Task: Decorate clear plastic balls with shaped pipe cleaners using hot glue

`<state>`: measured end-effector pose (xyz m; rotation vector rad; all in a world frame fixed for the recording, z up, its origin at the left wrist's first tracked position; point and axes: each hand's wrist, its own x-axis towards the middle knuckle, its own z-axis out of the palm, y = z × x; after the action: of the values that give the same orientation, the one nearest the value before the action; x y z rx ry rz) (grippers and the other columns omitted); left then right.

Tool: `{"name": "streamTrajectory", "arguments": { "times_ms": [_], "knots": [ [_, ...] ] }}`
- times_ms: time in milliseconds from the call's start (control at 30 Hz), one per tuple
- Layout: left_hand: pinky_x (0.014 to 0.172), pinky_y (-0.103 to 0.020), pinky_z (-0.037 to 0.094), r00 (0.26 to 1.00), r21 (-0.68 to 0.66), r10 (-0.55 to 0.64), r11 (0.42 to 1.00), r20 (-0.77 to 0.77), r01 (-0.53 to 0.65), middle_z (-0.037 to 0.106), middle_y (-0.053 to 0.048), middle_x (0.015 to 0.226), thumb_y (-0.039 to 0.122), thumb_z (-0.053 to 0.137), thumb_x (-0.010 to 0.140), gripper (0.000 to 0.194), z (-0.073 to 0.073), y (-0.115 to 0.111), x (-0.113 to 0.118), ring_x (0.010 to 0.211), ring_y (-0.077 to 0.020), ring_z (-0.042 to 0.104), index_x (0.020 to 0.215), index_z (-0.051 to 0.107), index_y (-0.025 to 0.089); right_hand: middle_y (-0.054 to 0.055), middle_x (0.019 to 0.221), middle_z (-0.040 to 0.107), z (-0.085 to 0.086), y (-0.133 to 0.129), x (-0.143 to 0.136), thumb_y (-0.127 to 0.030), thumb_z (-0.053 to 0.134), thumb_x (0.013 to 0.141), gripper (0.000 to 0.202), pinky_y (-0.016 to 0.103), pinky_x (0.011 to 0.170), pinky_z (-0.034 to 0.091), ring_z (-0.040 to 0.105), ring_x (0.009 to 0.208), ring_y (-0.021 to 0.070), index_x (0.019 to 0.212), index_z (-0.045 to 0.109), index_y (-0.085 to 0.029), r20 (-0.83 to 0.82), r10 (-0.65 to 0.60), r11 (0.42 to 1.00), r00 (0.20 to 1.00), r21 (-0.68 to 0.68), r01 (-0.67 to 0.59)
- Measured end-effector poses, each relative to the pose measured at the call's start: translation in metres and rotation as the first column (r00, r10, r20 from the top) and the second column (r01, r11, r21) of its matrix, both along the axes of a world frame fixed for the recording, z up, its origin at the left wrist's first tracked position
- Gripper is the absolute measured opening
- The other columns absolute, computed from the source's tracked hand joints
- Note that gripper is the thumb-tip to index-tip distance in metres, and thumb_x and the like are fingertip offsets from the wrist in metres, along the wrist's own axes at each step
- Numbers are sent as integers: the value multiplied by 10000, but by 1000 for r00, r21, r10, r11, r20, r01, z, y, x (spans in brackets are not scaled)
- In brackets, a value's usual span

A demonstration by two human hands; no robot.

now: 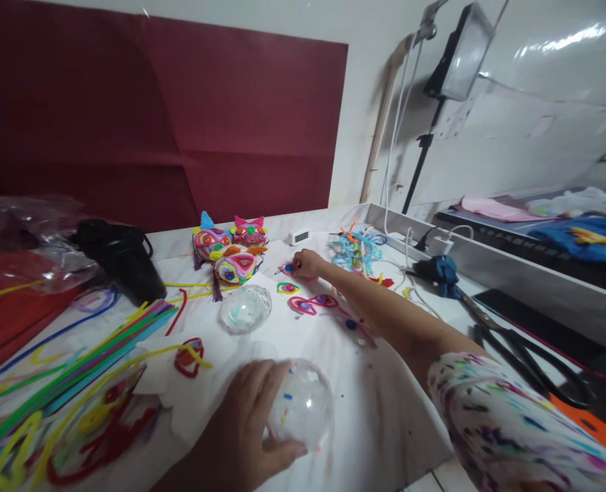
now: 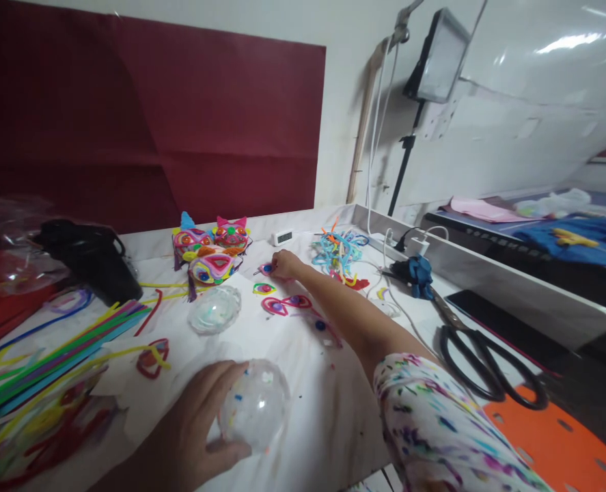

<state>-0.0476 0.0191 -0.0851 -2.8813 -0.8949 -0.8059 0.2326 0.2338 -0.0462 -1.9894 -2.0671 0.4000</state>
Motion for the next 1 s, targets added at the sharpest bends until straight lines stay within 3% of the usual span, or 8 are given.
{"name": "streamTrajectory", "arguments": {
  "times_ms": [200,433,567,633,700,833,900,1000],
  "knots": [
    [975,-408,506,1000,-68,4,998,12,-3,609,-124,1251,243,647,594,757,-3,1,-1,1136,-313,576,1330,481,188,72,1203,584,3,-10,6,-361,557,892,336,420,844,522,596,1013,212,1175,564,-180,-217,-57,998,975,-37,50],
    [1021,-381,466,998,-54,-17,998,53,20,555,-103,1307,271,664,627,793,-13,3,-4,1191,-291,526,1374,404,217,74,1157,601,13,-40,14,-352,561,893,332,403,807,536,612,965,191,1168,559,-166,-502,-87,994,860,-107,37],
    [1008,-384,468,1000,-66,-25,998,12,25,564,-130,1282,319,682,665,723,-6,2,-3,1169,-290,537,1333,458,159,21,885,653,19,-63,19,-316,608,861,207,285,653,525,611,726,118,965,624,-138,-610,-81,994,788,-113,15],
    [1008,-412,457,1000,-113,-17,994,-13,16,562,-132,1278,381,680,695,706,3,-1,-1,1168,-288,531,1329,460,158,-16,673,626,20,-76,17,-263,700,764,141,211,549,456,547,574,79,801,643,-139,-666,-62,995,743,-96,-3],
    [981,-425,463,996,-164,-74,984,-57,63,568,-147,1253,475,675,708,726,11,-3,1,1141,-284,540,1313,466,132,-35,575,589,20,-89,13,-267,747,683,163,191,485,397,496,509,65,715,631,-158,-718,-38,996,695,-83,-31],
    [976,-447,438,991,-241,-120,965,-68,100,589,-137,1174,624,620,713,801,17,-2,4,1086,-272,552,1319,445,131,-10,595,618,21,-111,0,-346,796,570,248,206,472,389,524,526,86,686,643,-189,-783,16,981,622,-107,-161],
    [977,-451,423,991,-238,-121,966,-66,102,590,-139,1159,638,586,736,790,16,-1,3,1077,-272,548,1320,436,127,-16,564,594,21,-119,-8,-382,801,551,277,212,424,345,467,461,74,698,655,-198,-803,20,960,596,-151,-235],
    [973,-454,412,991,-222,-113,970,-69,96,592,-142,1154,630,550,770,754,15,-2,3,1065,-272,548,1318,434,125,0,625,623,20,-129,-19,-402,814,535,318,224,451,375,482,488,80,725,663,-196,-812,11,930,583,-206,-305]
  ]
}}
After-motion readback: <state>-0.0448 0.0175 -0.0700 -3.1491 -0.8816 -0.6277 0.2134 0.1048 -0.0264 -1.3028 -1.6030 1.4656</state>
